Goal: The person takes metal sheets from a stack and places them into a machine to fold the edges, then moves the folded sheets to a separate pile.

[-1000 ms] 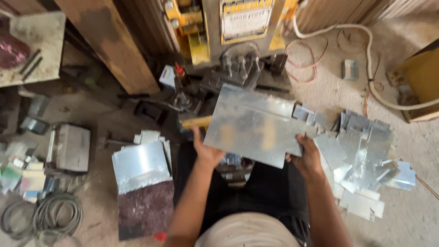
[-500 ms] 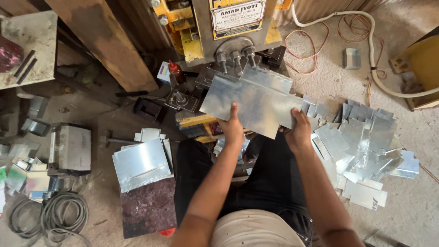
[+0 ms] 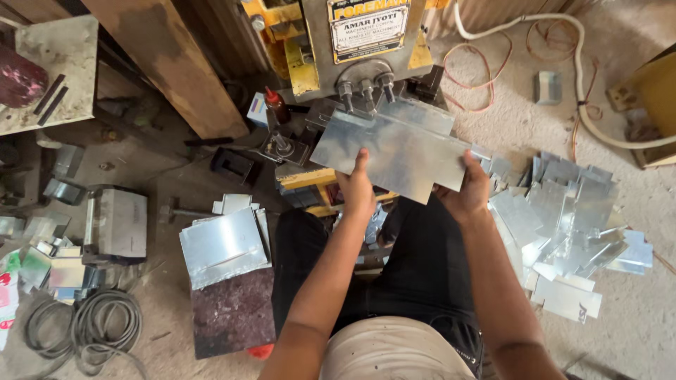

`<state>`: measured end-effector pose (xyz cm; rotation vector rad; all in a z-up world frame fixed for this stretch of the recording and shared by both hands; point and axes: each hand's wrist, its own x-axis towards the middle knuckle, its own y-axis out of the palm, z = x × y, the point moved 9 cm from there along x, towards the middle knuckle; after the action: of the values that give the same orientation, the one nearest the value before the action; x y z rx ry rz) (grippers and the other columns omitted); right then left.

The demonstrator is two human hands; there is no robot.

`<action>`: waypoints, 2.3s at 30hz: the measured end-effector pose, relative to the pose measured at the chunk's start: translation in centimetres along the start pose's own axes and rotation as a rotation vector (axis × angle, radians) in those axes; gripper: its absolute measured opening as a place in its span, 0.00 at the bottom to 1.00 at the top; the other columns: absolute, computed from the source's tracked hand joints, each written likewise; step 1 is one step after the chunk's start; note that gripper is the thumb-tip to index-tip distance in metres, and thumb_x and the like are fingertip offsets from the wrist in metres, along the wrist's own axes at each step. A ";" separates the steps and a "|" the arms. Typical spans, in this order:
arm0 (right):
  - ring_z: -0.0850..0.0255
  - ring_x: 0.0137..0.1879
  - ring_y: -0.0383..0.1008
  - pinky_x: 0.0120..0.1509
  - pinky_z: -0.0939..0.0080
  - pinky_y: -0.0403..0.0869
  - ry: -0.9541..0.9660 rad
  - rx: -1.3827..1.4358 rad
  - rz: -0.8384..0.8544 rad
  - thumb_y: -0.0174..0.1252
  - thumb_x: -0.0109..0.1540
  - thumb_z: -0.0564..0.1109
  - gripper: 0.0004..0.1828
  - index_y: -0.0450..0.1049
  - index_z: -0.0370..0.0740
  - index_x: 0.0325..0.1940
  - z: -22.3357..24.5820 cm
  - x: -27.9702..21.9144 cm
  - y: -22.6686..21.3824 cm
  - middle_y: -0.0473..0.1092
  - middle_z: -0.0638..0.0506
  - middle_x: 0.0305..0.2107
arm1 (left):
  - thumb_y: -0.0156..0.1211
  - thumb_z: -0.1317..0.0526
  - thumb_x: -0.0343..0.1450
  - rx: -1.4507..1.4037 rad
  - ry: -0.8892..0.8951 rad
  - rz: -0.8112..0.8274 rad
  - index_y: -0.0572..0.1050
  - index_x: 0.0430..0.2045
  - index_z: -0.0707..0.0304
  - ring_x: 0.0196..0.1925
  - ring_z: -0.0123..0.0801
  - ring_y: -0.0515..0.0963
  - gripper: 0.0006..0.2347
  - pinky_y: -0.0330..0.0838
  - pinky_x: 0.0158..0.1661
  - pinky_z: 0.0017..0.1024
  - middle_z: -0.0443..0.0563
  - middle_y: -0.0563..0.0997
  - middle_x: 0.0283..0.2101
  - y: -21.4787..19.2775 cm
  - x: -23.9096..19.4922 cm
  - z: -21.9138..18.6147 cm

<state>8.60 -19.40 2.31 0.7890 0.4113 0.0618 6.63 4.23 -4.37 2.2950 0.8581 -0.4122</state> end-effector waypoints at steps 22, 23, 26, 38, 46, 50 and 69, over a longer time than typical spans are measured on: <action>0.60 0.55 0.74 0.57 0.54 0.77 -0.057 -0.260 -0.112 0.53 0.66 0.45 0.25 0.63 0.41 0.68 -5.0 0.7 2.8 0.71 0.51 0.50 | 0.69 0.54 0.73 -0.244 0.127 0.319 0.65 0.64 0.70 0.64 0.45 0.71 0.28 0.64 0.62 0.43 0.58 0.72 0.61 -7.4 -5.5 0.3; 0.60 0.53 0.74 0.55 0.55 0.76 -0.102 -0.269 -0.111 0.53 0.67 0.45 0.23 0.65 0.39 0.66 -4.5 1.7 3.3 0.72 0.51 0.48 | 0.69 0.54 0.71 -0.125 0.161 0.168 0.67 0.62 0.72 0.63 0.44 0.72 0.28 0.65 0.62 0.40 0.58 0.74 0.61 -7.1 -4.6 1.0; 0.60 0.47 0.74 0.50 0.60 0.75 -0.196 -0.279 -0.102 0.54 0.68 0.45 0.19 0.69 0.36 0.62 -3.4 3.6 3.9 0.73 0.50 0.43 | 0.71 0.57 0.66 -0.128 0.162 0.044 0.66 0.61 0.69 0.60 0.39 0.73 0.30 0.66 0.60 0.36 0.53 0.75 0.59 -6.0 -5.3 0.5; 0.63 0.48 0.75 0.52 0.61 0.75 -0.192 -0.343 -0.081 0.56 0.66 0.47 0.19 0.69 0.41 0.60 -2.7 2.8 4.4 0.73 0.53 0.44 | 0.73 0.58 0.66 -0.211 0.083 0.041 0.68 0.60 0.73 0.60 0.36 0.73 0.29 0.65 0.61 0.34 0.52 0.75 0.57 -4.8 -5.8 0.9; 0.58 0.57 0.76 0.66 0.53 0.73 -0.604 -0.777 -0.051 0.47 0.69 0.47 0.19 0.80 0.36 0.53 4.1 4.4 -10.3 0.77 0.48 0.50 | 0.59 0.40 0.70 -0.101 0.275 0.159 0.68 0.60 0.62 0.39 0.36 0.85 0.30 0.82 0.40 0.34 0.57 0.80 0.55 -13.3 -4.1 -6.3; 0.49 0.61 0.75 0.67 0.46 0.75 -0.498 -0.158 -0.144 0.49 0.70 0.50 0.27 0.65 0.32 0.70 7.5 -0.8 -16.6 0.71 0.40 0.57 | 0.65 0.51 0.72 0.303 0.510 -0.225 0.71 0.58 0.67 0.36 0.35 0.81 0.24 0.78 0.37 0.34 0.60 0.79 0.53 -25.9 1.5 -9.7; 0.54 0.37 0.74 0.43 0.57 0.71 -0.224 -0.363 -0.211 0.52 0.76 0.54 0.20 0.68 0.40 0.67 -0.3 -9.7 -10.7 0.75 0.42 0.41 | 0.74 0.54 0.62 1.909 0.010 -0.396 0.57 0.68 0.66 0.64 0.59 0.68 0.40 0.73 0.55 0.44 0.65 0.62 0.70 -39.1 5.5 -3.6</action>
<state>-1.43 -28.78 -2.09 0.3858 0.2584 -0.1452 -15.43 31.82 -22.46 3.6237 1.0636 -2.0951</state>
